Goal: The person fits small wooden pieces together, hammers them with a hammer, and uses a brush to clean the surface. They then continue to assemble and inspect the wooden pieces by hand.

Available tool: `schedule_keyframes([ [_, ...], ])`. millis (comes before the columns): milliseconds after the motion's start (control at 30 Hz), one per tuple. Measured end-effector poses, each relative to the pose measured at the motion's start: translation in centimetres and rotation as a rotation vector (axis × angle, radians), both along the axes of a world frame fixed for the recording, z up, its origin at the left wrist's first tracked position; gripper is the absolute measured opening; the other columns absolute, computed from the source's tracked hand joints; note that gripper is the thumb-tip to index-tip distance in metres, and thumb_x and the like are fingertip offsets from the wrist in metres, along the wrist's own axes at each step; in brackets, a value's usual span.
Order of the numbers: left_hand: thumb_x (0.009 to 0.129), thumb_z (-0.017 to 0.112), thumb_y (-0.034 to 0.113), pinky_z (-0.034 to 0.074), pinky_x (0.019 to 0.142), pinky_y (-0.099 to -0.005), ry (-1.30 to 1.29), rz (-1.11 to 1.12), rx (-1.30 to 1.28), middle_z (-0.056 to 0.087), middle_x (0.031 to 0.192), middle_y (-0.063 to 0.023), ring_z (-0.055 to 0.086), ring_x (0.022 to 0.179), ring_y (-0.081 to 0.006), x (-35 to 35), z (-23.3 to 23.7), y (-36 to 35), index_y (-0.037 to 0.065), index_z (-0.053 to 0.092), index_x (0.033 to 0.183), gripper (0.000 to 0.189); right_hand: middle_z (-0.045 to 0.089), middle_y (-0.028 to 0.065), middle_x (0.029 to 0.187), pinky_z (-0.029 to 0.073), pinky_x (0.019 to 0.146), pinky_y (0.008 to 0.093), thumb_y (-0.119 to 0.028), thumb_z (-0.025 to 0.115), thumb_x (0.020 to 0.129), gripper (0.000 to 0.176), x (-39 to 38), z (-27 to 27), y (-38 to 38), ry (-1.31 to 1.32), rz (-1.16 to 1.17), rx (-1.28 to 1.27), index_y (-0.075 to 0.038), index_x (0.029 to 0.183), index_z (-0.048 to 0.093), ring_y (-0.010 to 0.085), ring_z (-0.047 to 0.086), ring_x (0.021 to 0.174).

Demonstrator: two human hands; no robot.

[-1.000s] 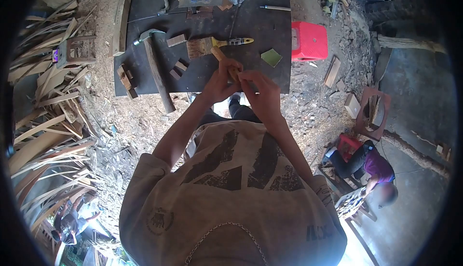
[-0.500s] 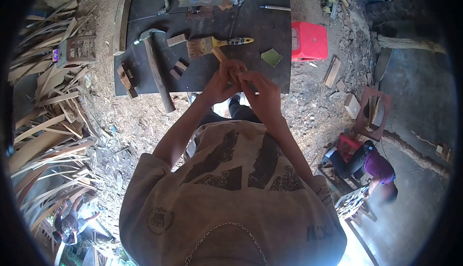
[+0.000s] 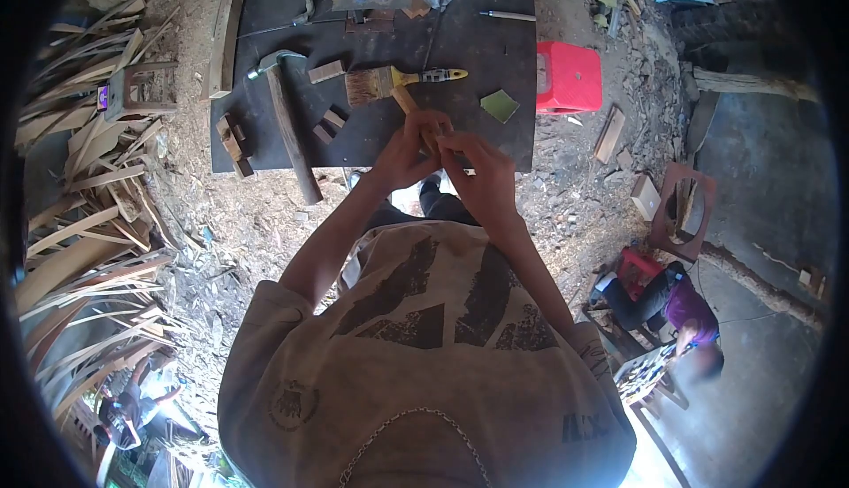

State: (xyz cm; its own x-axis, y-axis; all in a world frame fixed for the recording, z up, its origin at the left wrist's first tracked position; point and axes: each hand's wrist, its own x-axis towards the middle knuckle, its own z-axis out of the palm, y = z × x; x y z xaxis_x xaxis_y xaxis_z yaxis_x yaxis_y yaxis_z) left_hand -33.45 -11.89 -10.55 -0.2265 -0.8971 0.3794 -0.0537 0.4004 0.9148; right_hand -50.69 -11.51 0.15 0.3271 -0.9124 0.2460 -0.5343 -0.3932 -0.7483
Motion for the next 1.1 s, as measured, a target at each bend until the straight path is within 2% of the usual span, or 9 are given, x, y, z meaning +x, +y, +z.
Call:
schedule_keyframes([
  [267, 0.085, 0.077, 0.012, 0.055, 0.086, -0.0431, -0.030, 0.009, 0.019, 0.062, 0.122, -0.0149, 0.069, 0.099, -0.0351, 0.2, 0.3, 0.2, 0.008, 0.041, 0.132, 0.059, 0.077, 0.0111, 0.100, 0.060, 0.070, 0.0381, -0.003, 0.077, 0.088, 0.018, 0.1, 0.5, 0.0, 0.086, 0.027, -0.051, -0.008, 0.105, 0.073, 0.0316, 0.077, 0.089],
  [367, 0.085, 0.077, 0.013, 0.055, 0.085, -0.0430, -0.041, 0.061, -0.075, 0.061, 0.125, -0.0152, 0.068, 0.103, -0.0352, 0.1, -0.6, 0.2, 0.009, 0.041, 0.133, 0.060, 0.077, 0.0102, 0.101, 0.060, 0.070, 0.0382, -0.003, 0.078, 0.088, 0.018, 0.1, 0.3, -0.1, 0.117, 0.046, -0.097, -0.009, 0.104, 0.073, 0.0310, 0.076, 0.089],
  [467, 0.086, 0.078, 0.014, 0.055, 0.085, -0.0430, -0.010, 0.017, 0.018, 0.059, 0.126, -0.0153, 0.066, 0.105, -0.0355, 0.3, -0.7, 0.4, 0.010, 0.041, 0.134, 0.061, 0.077, 0.0098, 0.102, 0.060, 0.071, 0.0388, -0.004, 0.078, 0.087, 0.017, 0.4, 0.1, -0.4, 0.121, 0.062, -0.156, -0.009, 0.103, 0.073, 0.0311, 0.076, 0.088],
  [800, 0.089, 0.081, 0.026, 0.054, 0.087, -0.0455, -0.054, 0.027, 0.060, 0.060, 0.122, -0.0151, 0.067, 0.107, -0.0359, -0.2, -1.4, 1.0, 0.007, 0.046, 0.128, 0.056, 0.075, 0.0093, 0.100, 0.059, 0.071, 0.0398, 0.000, 0.079, 0.086, 0.022, 0.5, -0.1, -0.1, 0.124, 0.068, -0.138, -0.009, 0.105, 0.073, 0.0298, 0.074, 0.087],
  [833, 0.089, 0.080, 0.027, 0.054, 0.087, -0.0466, -0.062, 0.053, 0.048, 0.060, 0.119, -0.0146, 0.067, 0.105, -0.0369, -0.3, -1.5, 1.1, 0.007, 0.046, 0.128, 0.056, 0.077, 0.0109, 0.100, 0.059, 0.079, 0.0384, 0.001, 0.079, 0.086, 0.018, 0.5, -0.1, 0.0, 0.147, 0.058, -0.124, -0.006, 0.102, 0.074, 0.0288, 0.076, 0.091],
  [933, 0.089, 0.080, 0.027, 0.054, 0.086, -0.0466, -0.053, 0.079, 0.017, 0.061, 0.117, -0.0149, 0.067, 0.105, -0.0377, -0.5, -1.7, 1.2, 0.007, 0.045, 0.127, 0.055, 0.077, 0.0093, 0.101, 0.058, 0.072, 0.0381, 0.000, 0.079, 0.086, 0.023, 0.2, -0.8, 0.0, 0.113, 0.062, -0.171, -0.010, 0.106, 0.074, 0.0286, 0.075, 0.088],
  [1100, 0.090, 0.080, 0.028, 0.053, 0.087, -0.0467, -0.083, 0.096, 0.011, 0.061, 0.118, -0.0158, 0.066, 0.104, -0.0379, -0.6, -2.2, 1.2, 0.008, 0.044, 0.127, 0.056, 0.078, 0.0097, 0.104, 0.059, 0.073, 0.0372, -0.001, 0.080, 0.086, 0.023, -0.2, -1.6, 0.0, 0.115, 0.069, -0.195, -0.010, 0.105, 0.075, 0.0281, 0.076, 0.091],
])
